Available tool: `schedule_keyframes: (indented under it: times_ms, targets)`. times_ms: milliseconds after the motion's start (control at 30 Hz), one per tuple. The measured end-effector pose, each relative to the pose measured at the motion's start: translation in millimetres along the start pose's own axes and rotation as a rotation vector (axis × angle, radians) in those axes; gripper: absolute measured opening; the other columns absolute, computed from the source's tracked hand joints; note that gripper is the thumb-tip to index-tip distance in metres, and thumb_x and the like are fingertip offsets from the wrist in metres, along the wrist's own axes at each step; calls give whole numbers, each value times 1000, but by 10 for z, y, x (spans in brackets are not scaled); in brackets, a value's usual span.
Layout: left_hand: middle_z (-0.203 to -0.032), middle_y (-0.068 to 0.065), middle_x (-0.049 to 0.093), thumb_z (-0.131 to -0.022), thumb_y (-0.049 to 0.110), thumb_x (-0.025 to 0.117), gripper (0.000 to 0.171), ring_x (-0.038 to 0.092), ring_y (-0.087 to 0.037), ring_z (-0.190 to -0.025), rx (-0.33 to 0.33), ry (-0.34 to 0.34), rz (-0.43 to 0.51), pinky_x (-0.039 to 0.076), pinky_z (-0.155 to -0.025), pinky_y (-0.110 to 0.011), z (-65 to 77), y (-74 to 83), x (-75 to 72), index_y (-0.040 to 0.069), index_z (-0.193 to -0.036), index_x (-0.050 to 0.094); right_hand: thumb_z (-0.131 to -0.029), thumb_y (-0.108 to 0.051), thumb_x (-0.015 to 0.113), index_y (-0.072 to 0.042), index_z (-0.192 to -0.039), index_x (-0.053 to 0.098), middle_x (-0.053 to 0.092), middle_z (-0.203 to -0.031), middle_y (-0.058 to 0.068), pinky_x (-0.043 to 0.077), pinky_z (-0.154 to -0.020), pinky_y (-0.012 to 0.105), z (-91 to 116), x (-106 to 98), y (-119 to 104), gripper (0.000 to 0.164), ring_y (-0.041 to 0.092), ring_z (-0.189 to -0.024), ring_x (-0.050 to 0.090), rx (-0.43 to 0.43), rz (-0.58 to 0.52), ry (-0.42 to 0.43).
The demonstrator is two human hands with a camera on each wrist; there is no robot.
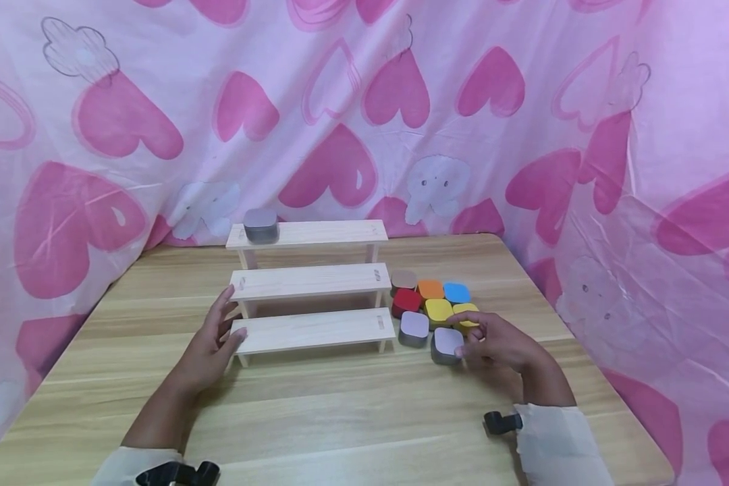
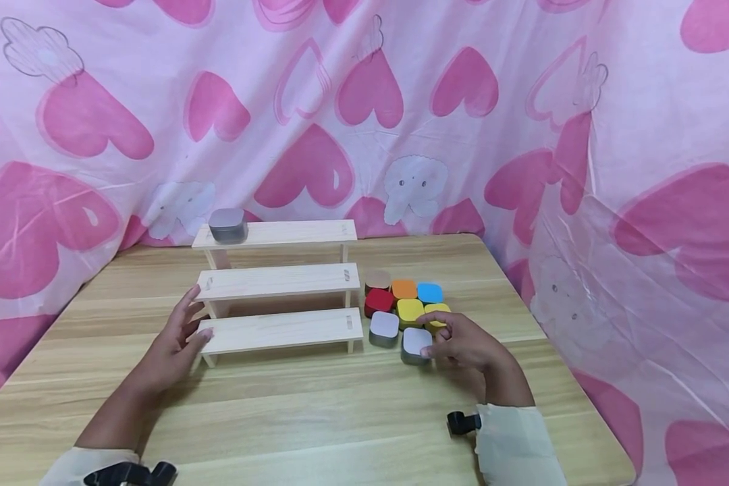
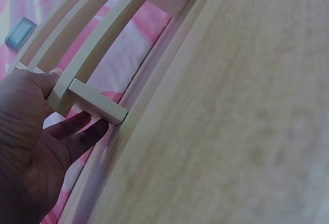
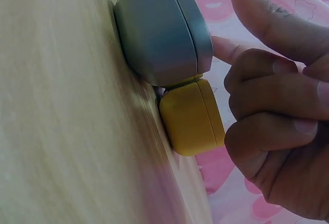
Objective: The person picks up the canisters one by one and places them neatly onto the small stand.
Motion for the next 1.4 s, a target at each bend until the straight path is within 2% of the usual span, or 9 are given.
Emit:
schedule_keyframes:
  times_ms: [267, 433, 600, 767, 900, 1133, 1300, 1367, 1400]
  targets:
    - [-173, -30, 32, -113, 18, 60, 92, 40, -61, -156, -7, 2, 6, 36, -119, -74, -4, -1, 3, 42, -176, -3, -92, -18, 88, -10, -150, 63, 50, -69, 3, 46, -54, 24, -18, 18, 16, 64, 17, -61, 49, -13, 45, -33]
    - [-174, -30, 31, -113, 19, 60, 92, 39, -61, -156, -17, 0, 6, 35, -120, -75, -12, 1, 0, 43, -175, -4, -90, -17, 90, -10, -150, 64, 51, -69, 3, 47, -56, 25, -26, 35, 19, 65, 18, -64, 50, 10, 60, -13]
    - [-174, -30, 32, -114, 19, 60, 92, 41, -60, -155, -4, 0, -2, 36, -119, -73, -18, 5, 0, 41, -176, -4, -86, -16, 93, -14, -148, 67, 56, -78, 6, 47, -59, 27, -37, 65, 32, 68, 23, -75, 56, 87, 87, 42]
    - [-173, -31, 33, -114, 19, 60, 92, 42, -61, -154, 5, 2, -10, 37, -118, -73, -11, 2, -3, 40, -176, -4, -86, -13, 93, -16, -147, 68, 59, -92, 10, 48, -63, 27, -43, 104, 41, 66, 25, -86, 57, 110, 99, 40]
    - [-173, -31, 33, -114, 18, 59, 92, 42, -61, -154, 10, 3, -12, 38, -117, -71, -5, -1, 0, 40, -176, -4, -86, -13, 92, -17, -145, 68, 59, -101, 11, 49, -67, 28, -50, 117, 50, 63, 26, -95, 56, 107, 101, 29]
    - [-173, -30, 33, -114, 19, 60, 92, 42, -60, -155, -2, 5, -9, 38, -118, -71, -4, -1, -1, 41, -176, -4, -87, -14, 92, -18, -145, 67, 59, -99, 12, 50, -70, 30, -59, 121, 75, 64, 27, -96, 56, 83, 126, 16]
    - [-174, -29, 31, -113, 20, 61, 93, 39, -60, -156, -16, 2, -7, 37, -119, -71, -7, -6, -2, 42, -176, -5, -88, -14, 92, -20, -142, 69, 59, -115, 12, 53, -75, 31, -64, 120, 80, 59, 28, -107, 54, 66, 127, 8]
    - [-174, -29, 31, -113, 20, 61, 93, 39, -60, -156, -19, 1, -8, 38, -119, -71, -10, -10, -3, 43, -175, -5, -88, -13, 91, -20, -141, 69, 59, -117, 12, 53, -73, 31, -64, 119, 84, 58, 27, -106, 54, 59, 122, 1]
    - [-174, -29, 31, -113, 20, 61, 93, 39, -60, -156, -15, 2, -8, 38, -119, -71, -13, -11, -2, 42, -175, -5, -89, -13, 91, -21, -141, 69, 59, -116, 13, 53, -69, 30, -63, 116, 89, 57, 27, -100, 56, 57, 119, -5]
Point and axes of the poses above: each hand's wrist, its own z-axis away from the middle knuckle, its own x-axis out of the palm, y = z × x, the point moved 5 cm from there along -z, towards the middle knuckle
